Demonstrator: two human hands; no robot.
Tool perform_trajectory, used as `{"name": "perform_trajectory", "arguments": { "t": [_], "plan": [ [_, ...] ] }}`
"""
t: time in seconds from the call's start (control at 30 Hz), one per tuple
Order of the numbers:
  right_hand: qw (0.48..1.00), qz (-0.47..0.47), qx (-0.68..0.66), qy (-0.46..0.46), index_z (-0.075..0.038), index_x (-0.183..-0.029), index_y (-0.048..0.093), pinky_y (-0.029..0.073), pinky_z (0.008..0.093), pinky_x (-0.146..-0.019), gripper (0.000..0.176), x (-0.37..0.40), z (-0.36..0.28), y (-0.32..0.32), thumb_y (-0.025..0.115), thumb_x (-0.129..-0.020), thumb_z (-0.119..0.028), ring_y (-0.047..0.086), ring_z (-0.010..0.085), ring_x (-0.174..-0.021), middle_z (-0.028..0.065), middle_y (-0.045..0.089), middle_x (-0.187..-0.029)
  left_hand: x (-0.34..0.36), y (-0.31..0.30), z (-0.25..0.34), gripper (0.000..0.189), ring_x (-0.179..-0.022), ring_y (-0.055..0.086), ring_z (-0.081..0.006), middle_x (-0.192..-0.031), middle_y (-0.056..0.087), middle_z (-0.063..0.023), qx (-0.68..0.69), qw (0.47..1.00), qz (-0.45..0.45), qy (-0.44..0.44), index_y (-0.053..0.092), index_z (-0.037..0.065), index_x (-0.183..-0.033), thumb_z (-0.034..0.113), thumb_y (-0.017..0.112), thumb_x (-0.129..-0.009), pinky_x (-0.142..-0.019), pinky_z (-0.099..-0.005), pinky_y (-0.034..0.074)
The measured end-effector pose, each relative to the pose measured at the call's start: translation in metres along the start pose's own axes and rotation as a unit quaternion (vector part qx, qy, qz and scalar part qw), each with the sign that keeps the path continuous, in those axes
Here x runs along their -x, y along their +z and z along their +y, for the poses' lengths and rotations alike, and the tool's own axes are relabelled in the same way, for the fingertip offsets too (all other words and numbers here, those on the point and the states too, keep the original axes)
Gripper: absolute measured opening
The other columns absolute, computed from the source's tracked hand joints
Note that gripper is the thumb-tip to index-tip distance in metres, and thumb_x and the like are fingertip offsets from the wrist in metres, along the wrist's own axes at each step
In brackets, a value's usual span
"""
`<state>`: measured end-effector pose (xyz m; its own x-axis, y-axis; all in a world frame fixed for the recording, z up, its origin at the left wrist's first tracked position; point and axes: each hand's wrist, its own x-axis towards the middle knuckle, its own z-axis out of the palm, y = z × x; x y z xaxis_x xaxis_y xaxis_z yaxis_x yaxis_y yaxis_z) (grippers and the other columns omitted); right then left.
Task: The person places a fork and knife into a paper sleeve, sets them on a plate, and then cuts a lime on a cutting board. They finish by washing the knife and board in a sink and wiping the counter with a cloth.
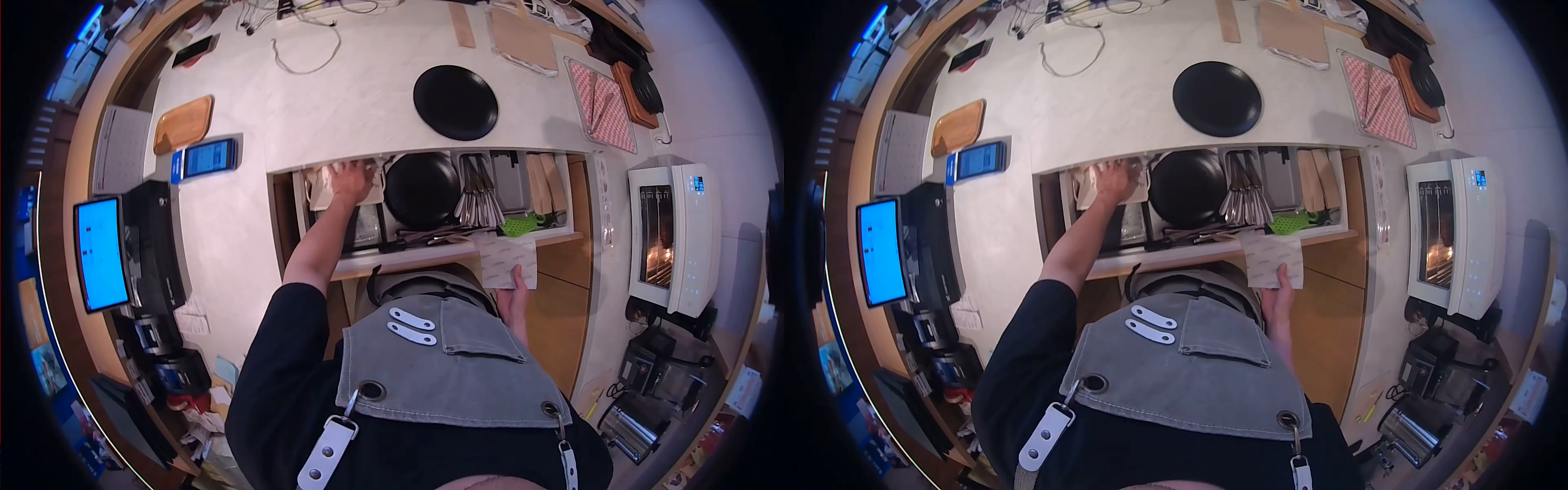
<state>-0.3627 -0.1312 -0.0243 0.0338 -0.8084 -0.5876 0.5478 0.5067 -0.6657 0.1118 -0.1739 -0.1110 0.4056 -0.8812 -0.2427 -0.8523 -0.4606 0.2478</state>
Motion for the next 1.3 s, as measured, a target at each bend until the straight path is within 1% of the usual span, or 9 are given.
{"name": "perform_trajectory", "arguments": {
  "t": [0.17, 0.23, 0.33, 0.43, 0.53, 0.63, 0.73, 1.1, 1.3],
  "plan": [
    [0.996, -0.013, -0.053, 0.070, -0.008, -0.151, 0.039, 0.035, 0.0523, -0.116, 0.055, -0.031, -0.011, -0.001, 0.059, -0.102, -0.025, 0.044, 0.0329, -0.139, 0.0126, 0.050, -0.148, 0.040, -0.002, -0.004, 0.055, -0.141, 0.037, -0.0454, -0.145, 0.047, -0.0262, 0.029, 0.989, 0.141, 0.034, 0.051, -0.001, -0.139, 0.038, 0.055, -0.100, -0.119, -0.0595, 0.022],
    [0.994, -0.010, -0.056, 0.088, -0.008, -0.151, 0.039, 0.034, 0.0522, -0.117, 0.056, -0.040, -0.019, -0.001, 0.060, -0.101, -0.024, 0.044, 0.0332, -0.140, 0.0127, 0.049, -0.148, 0.091, -0.030, 0.006, 0.041, -0.129, 0.050, -0.0434, -0.133, 0.056, -0.0280, 0.214, 0.960, 0.171, 0.051, 0.058, -0.002, -0.128, 0.029, 0.057, -0.101, -0.109, -0.0517, 0.039],
    [0.987, -0.071, -0.077, 0.124, -0.009, -0.151, 0.039, 0.033, 0.0523, -0.117, 0.058, -0.041, -0.039, 0.003, 0.061, -0.099, -0.024, 0.043, 0.0329, -0.140, 0.0127, 0.048, -0.149, 0.183, -0.052, 0.007, 0.043, -0.062, 0.065, -0.0267, -0.070, 0.067, -0.0150, 0.353, 0.928, -0.021, -0.114, 0.068, -0.001, -0.095, 0.036, 0.050, -0.106, -0.066, -0.0381, 0.052],
    [0.979, -0.103, -0.074, 0.161, -0.010, -0.151, 0.038, 0.033, 0.0526, -0.117, 0.058, -0.059, -0.050, -0.006, 0.060, -0.099, -0.023, 0.043, 0.0326, -0.141, 0.0127, 0.047, -0.150, 0.265, -0.003, 0.000, 0.056, -0.064, 0.062, -0.0210, -0.069, 0.065, -0.0093, 0.429, 0.869, -0.064, -0.238, 0.070, -0.001, -0.091, 0.047, 0.047, -0.106, -0.064, -0.0343, 0.051],
    [0.970, -0.135, -0.052, 0.198, -0.010, -0.151, 0.038, 0.032, 0.0537, -0.117, 0.058, -0.075, -0.068, 0.006, 0.060, -0.100, -0.024, 0.042, 0.0324, -0.141, 0.0121, 0.048, -0.149, 0.267, 0.006, 0.031, 0.062, -0.081, 0.067, -0.0235, -0.083, 0.068, -0.0090, 0.605, 0.686, -0.060, -0.399, 0.069, -0.005, -0.100, 0.054, 0.050, -0.103, -0.076, -0.0353, 0.055],
    [0.956, -0.171, 0.035, 0.236, -0.009, -0.151, 0.037, 0.038, 0.0533, -0.113, 0.060, -0.100, -0.090, 0.009, 0.063, -0.099, -0.024, 0.046, 0.0300, -0.138, 0.0106, 0.050, -0.147, 0.219, 0.025, 0.038, 0.062, -0.099, 0.067, -0.0274, -0.100, 0.067, -0.0173, 0.768, 0.505, 0.017, -0.394, 0.060, -0.010, -0.116, 0.050, 0.053, -0.103, -0.093, -0.0389, 0.054],
    [0.943, -0.189, 0.138, 0.237, -0.006, -0.148, 0.041, 0.047, 0.0472, -0.105, 0.060, -0.116, -0.128, 0.030, 0.068, -0.097, -0.021, 0.054, 0.0258, -0.131, 0.0093, 0.055, -0.141, 0.185, 0.018, 0.052, 0.059, -0.110, 0.065, -0.0338, -0.110, 0.063, -0.0226, 0.773, 0.473, 0.019, -0.422, 0.052, -0.012, -0.122, 0.043, 0.055, -0.103, -0.104, -0.0440, 0.050],
    [0.877, -0.279, 0.383, -0.081, 0.002, -0.126, 0.063, 0.048, 0.0300, -0.097, 0.035, -0.187, -0.195, 0.151, 0.069, -0.095, -0.012, 0.063, 0.0147, -0.111, 0.0058, 0.069, -0.121, 0.118, 0.010, 0.064, 0.040, -0.099, 0.072, -0.0328, -0.108, 0.066, -0.0208, 0.701, 0.596, 0.074, -0.384, 0.052, -0.004, -0.116, 0.034, 0.056, -0.103, -0.079, -0.0442, 0.063],
    [0.816, -0.392, 0.412, -0.106, 0.002, -0.127, 0.060, 0.050, 0.0300, -0.093, 0.043, -0.233, -0.153, 0.269, 0.074, -0.091, -0.015, 0.064, 0.0125, -0.106, 0.0088, 0.070, -0.116, 0.127, 0.008, 0.072, 0.048, -0.081, 0.073, -0.0286, -0.097, 0.070, -0.0196, 0.625, 0.665, 0.045, -0.406, 0.054, -0.006, -0.116, 0.041, 0.052, -0.104, -0.064, -0.0389, 0.062]
  ]
}}
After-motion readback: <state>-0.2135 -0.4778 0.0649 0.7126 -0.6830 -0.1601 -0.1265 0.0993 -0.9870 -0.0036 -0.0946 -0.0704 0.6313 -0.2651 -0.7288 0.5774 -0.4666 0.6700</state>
